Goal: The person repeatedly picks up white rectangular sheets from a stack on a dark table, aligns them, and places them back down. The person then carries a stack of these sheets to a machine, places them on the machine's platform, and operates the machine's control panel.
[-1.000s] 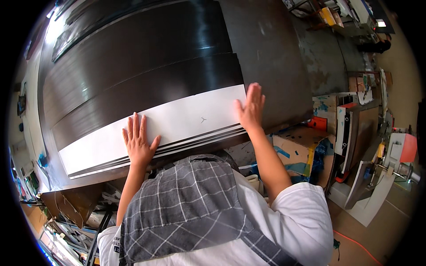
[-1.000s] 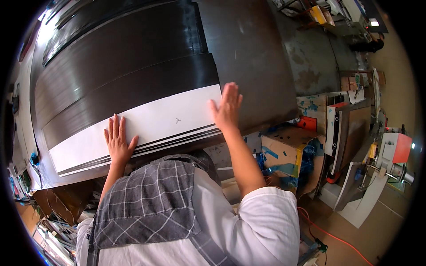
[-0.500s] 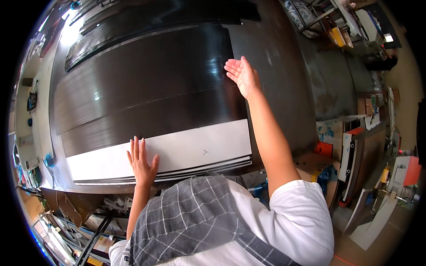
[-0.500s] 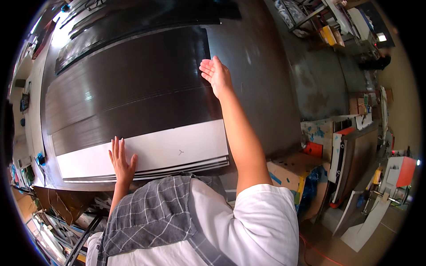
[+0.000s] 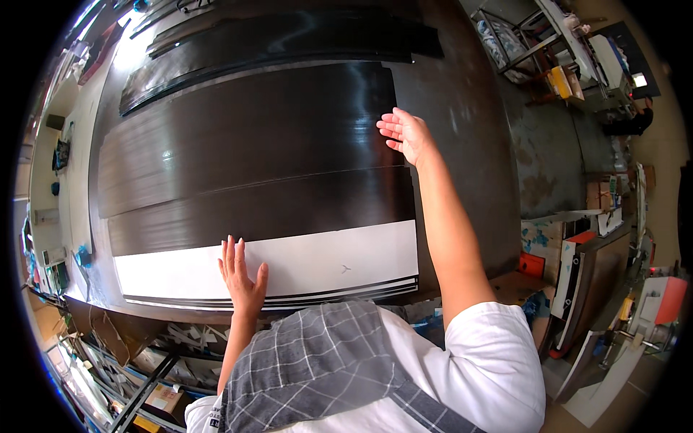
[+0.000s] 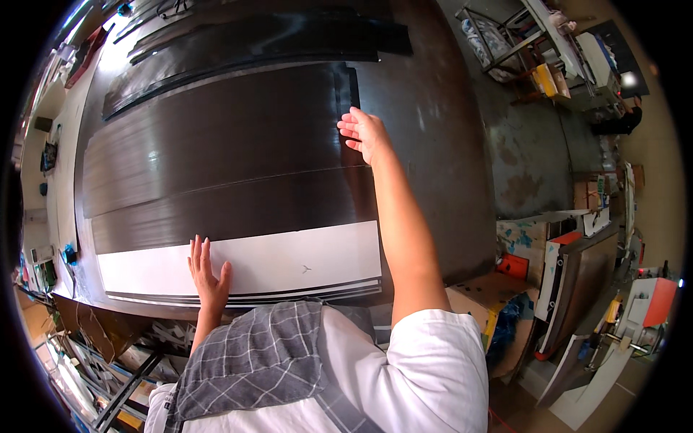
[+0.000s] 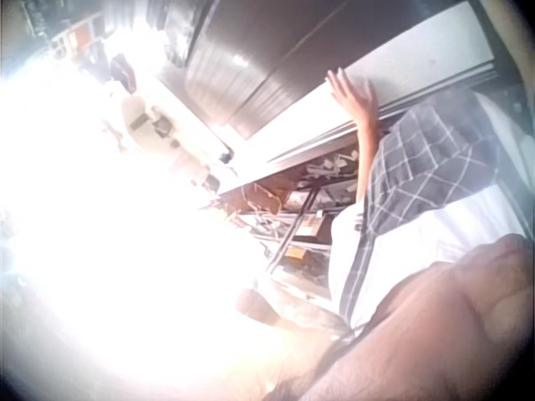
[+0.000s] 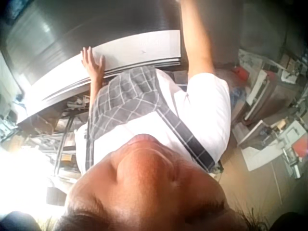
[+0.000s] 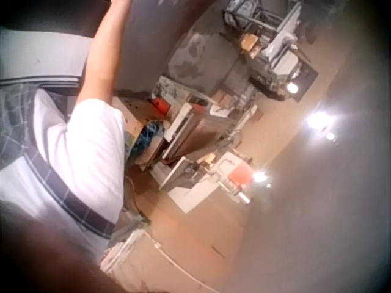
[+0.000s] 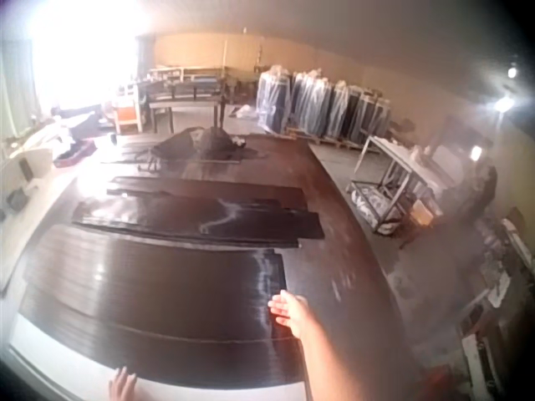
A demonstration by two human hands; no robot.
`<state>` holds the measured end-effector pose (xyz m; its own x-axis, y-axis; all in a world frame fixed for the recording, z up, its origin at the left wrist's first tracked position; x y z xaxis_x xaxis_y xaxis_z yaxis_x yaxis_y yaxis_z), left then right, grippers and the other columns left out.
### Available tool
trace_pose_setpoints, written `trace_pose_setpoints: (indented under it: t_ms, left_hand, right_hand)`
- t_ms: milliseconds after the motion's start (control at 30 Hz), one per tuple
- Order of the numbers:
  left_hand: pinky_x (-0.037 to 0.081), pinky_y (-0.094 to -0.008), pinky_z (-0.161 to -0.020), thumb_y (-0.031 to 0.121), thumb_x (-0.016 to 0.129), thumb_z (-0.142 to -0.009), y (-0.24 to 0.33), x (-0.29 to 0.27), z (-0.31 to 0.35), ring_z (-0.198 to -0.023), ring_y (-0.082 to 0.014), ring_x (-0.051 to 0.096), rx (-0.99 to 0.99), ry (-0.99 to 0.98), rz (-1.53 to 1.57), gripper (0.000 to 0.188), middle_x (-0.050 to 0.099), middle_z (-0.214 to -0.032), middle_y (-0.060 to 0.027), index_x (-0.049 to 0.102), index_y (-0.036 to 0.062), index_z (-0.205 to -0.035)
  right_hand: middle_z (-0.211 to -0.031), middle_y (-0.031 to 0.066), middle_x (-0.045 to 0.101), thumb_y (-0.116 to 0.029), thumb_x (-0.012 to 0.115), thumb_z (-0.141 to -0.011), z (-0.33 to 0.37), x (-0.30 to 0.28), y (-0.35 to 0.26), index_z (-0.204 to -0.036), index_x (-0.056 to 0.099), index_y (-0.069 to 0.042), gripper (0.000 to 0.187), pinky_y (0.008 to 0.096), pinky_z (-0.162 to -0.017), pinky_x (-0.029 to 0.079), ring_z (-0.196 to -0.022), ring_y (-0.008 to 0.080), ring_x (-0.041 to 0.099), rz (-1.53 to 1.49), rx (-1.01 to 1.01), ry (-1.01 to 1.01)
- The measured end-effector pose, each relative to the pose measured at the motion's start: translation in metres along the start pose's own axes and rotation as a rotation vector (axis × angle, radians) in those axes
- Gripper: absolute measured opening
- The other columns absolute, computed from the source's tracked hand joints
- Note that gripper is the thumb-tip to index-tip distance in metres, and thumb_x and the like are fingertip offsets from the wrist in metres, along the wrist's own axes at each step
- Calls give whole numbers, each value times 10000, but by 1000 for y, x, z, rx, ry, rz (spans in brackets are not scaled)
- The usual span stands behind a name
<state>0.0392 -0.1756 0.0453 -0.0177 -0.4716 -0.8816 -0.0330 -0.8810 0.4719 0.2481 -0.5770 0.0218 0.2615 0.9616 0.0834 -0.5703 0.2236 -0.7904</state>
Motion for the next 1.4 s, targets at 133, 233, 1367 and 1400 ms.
trace_pose_setpoints:
  t_ms: [133,233,1367,1400]
  left_hand:
    - [120,-554,-1121,279,621,-833,-5,1,-1,-1416,-332,212,-9,6,29,635,297,-1496,-158,388,109,-1399]
    - [125,-554,-1119,279,624,-831,-4,2,-3,-1414,-336,214,-4,11,37,633,298,-1495,-157,391,109,-1394]
    - [558,-330,-637,71,670,-847,-201,-47,28,-771,-211,616,-785,817,1215,164,602,-884,-110,515,16,-854]
    - [544,-320,-629,72,679,-832,-176,-55,34,-780,-201,606,-836,811,1152,186,598,-904,-108,517,6,-896]
  right_hand:
    - [-1044,94,660,-383,538,-912,-2,-4,-1,-1072,612,-39,387,348,-813,459,-962,188,601,-130,83,-33]
    - [-996,76,659,-342,565,-908,-9,-5,2,-1020,624,-53,316,343,-798,472,-923,179,606,-211,99,-93]
    - [-583,-14,528,-305,646,-876,130,-67,108,-669,573,-46,340,236,-445,425,-474,81,515,628,65,-108]
    - [-573,9,547,-307,643,-876,135,-69,105,-668,583,-31,351,255,-457,439,-471,97,531,697,99,-100]
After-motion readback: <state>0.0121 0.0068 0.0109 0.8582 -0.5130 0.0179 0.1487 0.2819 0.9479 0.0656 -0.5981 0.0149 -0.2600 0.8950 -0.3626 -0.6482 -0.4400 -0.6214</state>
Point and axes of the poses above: each hand's wrist, its own z-axis away from the middle knuckle, its own x-axis out of the palm, y = z × x, the point moved 5 cm from there along -z, towards the middle knuckle
